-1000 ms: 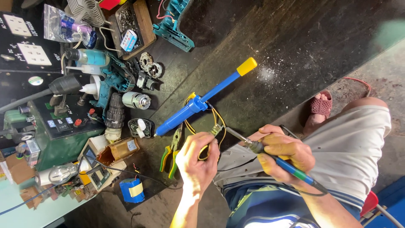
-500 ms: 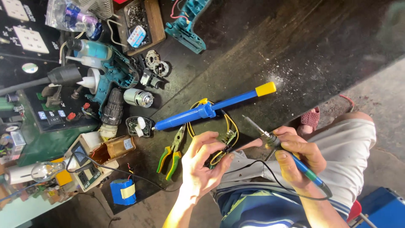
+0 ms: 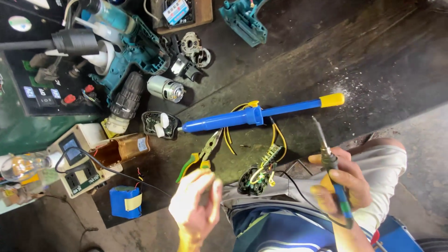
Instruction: Repairing a circuit board by soldering and desoldering components at a workbench.
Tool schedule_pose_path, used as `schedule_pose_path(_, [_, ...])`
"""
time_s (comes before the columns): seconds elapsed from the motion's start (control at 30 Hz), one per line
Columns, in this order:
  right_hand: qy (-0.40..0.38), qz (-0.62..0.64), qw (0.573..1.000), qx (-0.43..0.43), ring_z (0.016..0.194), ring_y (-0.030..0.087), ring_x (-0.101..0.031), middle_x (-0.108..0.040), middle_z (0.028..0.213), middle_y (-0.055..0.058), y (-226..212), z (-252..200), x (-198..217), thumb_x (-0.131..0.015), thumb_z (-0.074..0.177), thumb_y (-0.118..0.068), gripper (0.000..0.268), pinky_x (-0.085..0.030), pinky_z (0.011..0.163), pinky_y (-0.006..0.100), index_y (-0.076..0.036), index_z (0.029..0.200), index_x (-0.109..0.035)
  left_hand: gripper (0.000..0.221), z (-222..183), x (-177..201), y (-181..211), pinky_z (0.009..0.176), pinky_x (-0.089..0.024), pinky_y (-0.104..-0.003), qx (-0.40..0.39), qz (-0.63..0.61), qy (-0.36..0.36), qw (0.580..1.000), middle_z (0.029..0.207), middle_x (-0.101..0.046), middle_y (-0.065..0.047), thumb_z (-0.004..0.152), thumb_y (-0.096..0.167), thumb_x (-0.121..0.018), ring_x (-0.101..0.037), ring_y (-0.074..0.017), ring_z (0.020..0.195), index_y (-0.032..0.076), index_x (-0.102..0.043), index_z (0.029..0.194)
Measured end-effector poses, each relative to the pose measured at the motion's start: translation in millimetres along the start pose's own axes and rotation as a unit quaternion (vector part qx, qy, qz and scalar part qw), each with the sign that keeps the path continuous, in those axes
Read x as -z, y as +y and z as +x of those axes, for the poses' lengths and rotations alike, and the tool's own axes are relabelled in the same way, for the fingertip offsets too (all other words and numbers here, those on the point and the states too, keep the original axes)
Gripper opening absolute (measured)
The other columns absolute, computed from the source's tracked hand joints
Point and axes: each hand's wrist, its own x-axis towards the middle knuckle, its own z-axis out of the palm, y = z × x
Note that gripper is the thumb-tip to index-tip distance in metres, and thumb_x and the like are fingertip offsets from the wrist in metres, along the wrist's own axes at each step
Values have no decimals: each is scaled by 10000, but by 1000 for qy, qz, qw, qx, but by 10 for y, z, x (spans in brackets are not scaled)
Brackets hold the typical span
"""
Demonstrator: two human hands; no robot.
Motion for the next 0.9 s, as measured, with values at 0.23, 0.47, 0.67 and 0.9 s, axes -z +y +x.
schedule_pose_path(0.23, [-14,-116,992,38,911,315,-716,-720,1024,237,-34,44,-257,-788,880,-243,385,-509,893,464,-142,1137,-520,634,-854,-805,-20,897,-457,-357,-40,129,126,983,1074,-653,-72,826,696,-757,-610,-200,980,149,-579,1093])
schedule_pose_path(0.47, [0,-108,992,60,968,302,-730,-712,1036,227,-84,192,-393,-806,871,-248,421,-521,945,466,-122,1169,-537,489,-509,-617,-79,832,-457,-368,-60,95,66,991,1104,-698,-112,907,450,-702,-703,-234,927,73,-627,1210])
schedule_pose_path(0.67, [13,-102,994,34,971,342,-714,-642,971,217,-101,261,-473,-744,917,-176,372,-566,985,439,-100,1206,-522,507,-330,-503,-217,927,-493,-412,-55,19,-54,997,1320,-655,-134,947,367,-757,-623,-303,1046,76,-604,1334])
schedule_pose_path(0.9, [15,-85,996,-1,947,389,-761,-507,798,115,-37,132,-347,-731,933,-110,369,-566,782,320,-104,1233,-516,765,-470,-519,-299,1047,-510,-428,-24,-23,-63,997,1367,-645,-149,882,370,-877,-642,-310,1186,28,-486,1444])
